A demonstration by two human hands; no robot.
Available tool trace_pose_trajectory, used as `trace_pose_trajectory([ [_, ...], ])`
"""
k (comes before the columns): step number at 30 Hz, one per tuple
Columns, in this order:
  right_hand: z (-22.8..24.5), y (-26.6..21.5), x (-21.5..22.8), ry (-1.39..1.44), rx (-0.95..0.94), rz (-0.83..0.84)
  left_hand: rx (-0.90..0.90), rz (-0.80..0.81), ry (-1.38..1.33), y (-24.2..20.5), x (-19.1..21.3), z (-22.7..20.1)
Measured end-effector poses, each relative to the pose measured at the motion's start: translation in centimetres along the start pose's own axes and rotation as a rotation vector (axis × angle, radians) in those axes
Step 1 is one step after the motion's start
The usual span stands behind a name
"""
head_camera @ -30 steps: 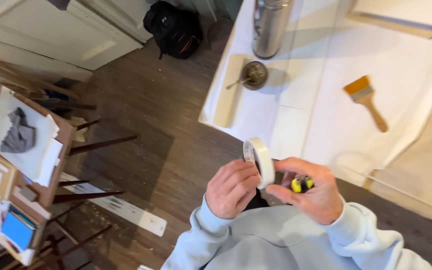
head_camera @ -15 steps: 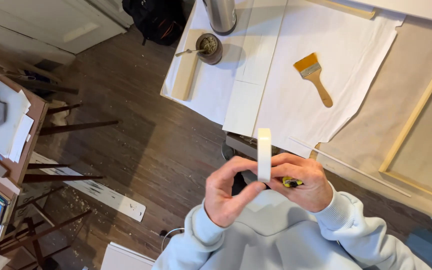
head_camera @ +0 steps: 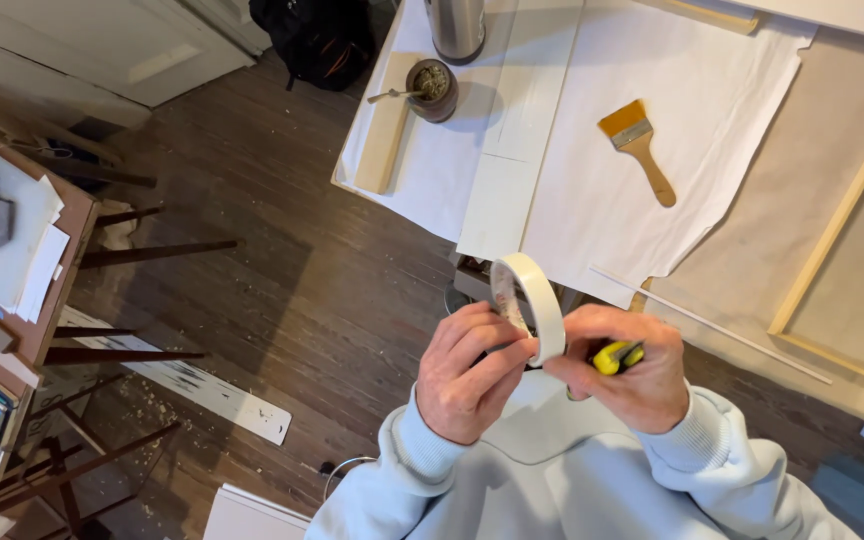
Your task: Cutting and preparing a thin strip of material and checking its fit within a picture frame.
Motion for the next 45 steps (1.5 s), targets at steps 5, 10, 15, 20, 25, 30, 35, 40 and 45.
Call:
trace_pose_trajectory([
  [5,-0.6,0.0,-1.3,-0.204,0.173,0.158,0.258,0.137,-0.473,-0.6,2.2,0.7],
  [10,-2.3,-0.3,-1.5,-0.292,0.156,0.153,0.313,0.064,-0.648,-0.8,2.2,0.7],
  [15,-1.3,-0.1,-2.3,-0.372,0.136,0.017,0.327,0.079,-0.569,-0.6,2.8,0.4],
  [20,0.1,-0.2,-2.7,-0.134,0.050,-0.029,0.097,0.035,-0.223,-1.4,2.1,1.2],
  [25,0.4,1.3,-3.7,-0.070,0.260,0.068,-0.002,-0.191,-0.204,-1.2,1.3,2.1],
  [30,0.3,1.1,-4.6,-0.132,0.243,0.060,0.115,-0.083,-0.322,-2.1,1.9,1.5],
  [35,-0.2,0.6,-4.8,-0.316,0.173,-0.056,0.252,-0.124,-0.426,-3.0,0.7,1.0],
  [40,-1.3,1.0,-4.6,-0.420,0.154,-0.071,0.238,-0.122,-0.185,-5.1,-0.6,1.7],
  [45,-6.1,0.4,-3.9,-0.400,0.012,-0.111,0.243,-0.101,-0.024,-8.5,-4.4,4.5],
])
Point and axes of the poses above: each hand's wrist, its own y-axis towards the middle knuckle, its own x-axis out of the back of the hand, z = x × y, the point moved 1 cm from there along y, towards the middle knuckle, and after that the axes turned 10 degrees about y, right-handed, at the moved point
